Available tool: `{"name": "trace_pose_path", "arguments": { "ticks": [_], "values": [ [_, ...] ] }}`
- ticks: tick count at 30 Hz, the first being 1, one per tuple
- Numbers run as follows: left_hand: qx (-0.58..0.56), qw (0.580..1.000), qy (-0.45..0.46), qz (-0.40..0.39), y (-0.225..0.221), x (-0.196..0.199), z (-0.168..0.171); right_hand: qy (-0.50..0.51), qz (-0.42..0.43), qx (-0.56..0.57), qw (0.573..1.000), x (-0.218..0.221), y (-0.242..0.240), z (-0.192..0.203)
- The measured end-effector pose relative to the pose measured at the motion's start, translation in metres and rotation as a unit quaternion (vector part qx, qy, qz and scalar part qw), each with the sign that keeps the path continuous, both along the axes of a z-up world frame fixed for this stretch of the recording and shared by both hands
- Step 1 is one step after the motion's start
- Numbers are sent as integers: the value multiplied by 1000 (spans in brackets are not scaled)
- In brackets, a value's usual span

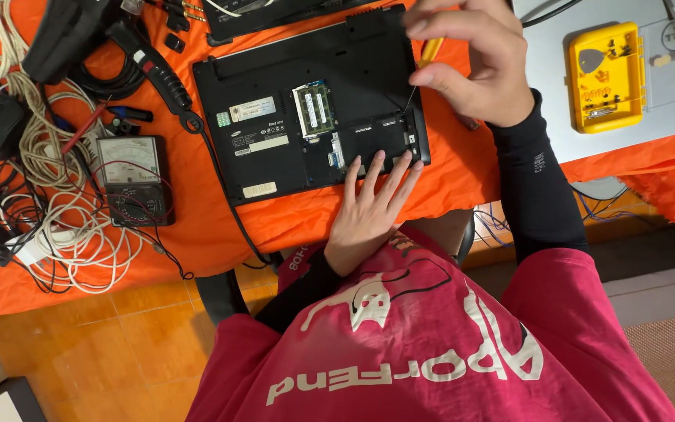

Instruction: Using a screwdriver to remove or install screws on the underside of a laptop case.

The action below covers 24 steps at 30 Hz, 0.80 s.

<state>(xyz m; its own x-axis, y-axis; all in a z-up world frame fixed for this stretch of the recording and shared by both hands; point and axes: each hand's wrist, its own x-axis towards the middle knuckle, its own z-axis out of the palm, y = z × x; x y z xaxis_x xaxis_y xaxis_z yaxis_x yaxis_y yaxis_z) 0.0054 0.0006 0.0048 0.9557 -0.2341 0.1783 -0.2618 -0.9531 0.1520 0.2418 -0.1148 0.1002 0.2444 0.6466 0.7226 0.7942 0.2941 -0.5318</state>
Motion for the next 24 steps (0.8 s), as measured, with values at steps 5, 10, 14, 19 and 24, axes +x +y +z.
{"name": "trace_pose_path", "arguments": {
  "ticks": [5, 10, 14, 19, 24],
  "values": [
    [-24, 999, -39, 7, -2, 0, -8, 49, -40, 0, 998, 1, -8, -12],
    [-40, 999, -10, 7, -1, 0, 0, 102, -96, -1, 990, -26, -5, 5],
    [-64, 996, -53, 12, 0, -3, -6, 77, -162, 3, 984, -50, -8, -2],
    [-83, 995, -46, 12, -4, -3, -10, 78, -217, 42, 972, -54, -11, -23],
    [-106, 994, -22, 2, -2, -5, -4, 38, -202, -14, 979, -33, -4, -17]
  ]
}}
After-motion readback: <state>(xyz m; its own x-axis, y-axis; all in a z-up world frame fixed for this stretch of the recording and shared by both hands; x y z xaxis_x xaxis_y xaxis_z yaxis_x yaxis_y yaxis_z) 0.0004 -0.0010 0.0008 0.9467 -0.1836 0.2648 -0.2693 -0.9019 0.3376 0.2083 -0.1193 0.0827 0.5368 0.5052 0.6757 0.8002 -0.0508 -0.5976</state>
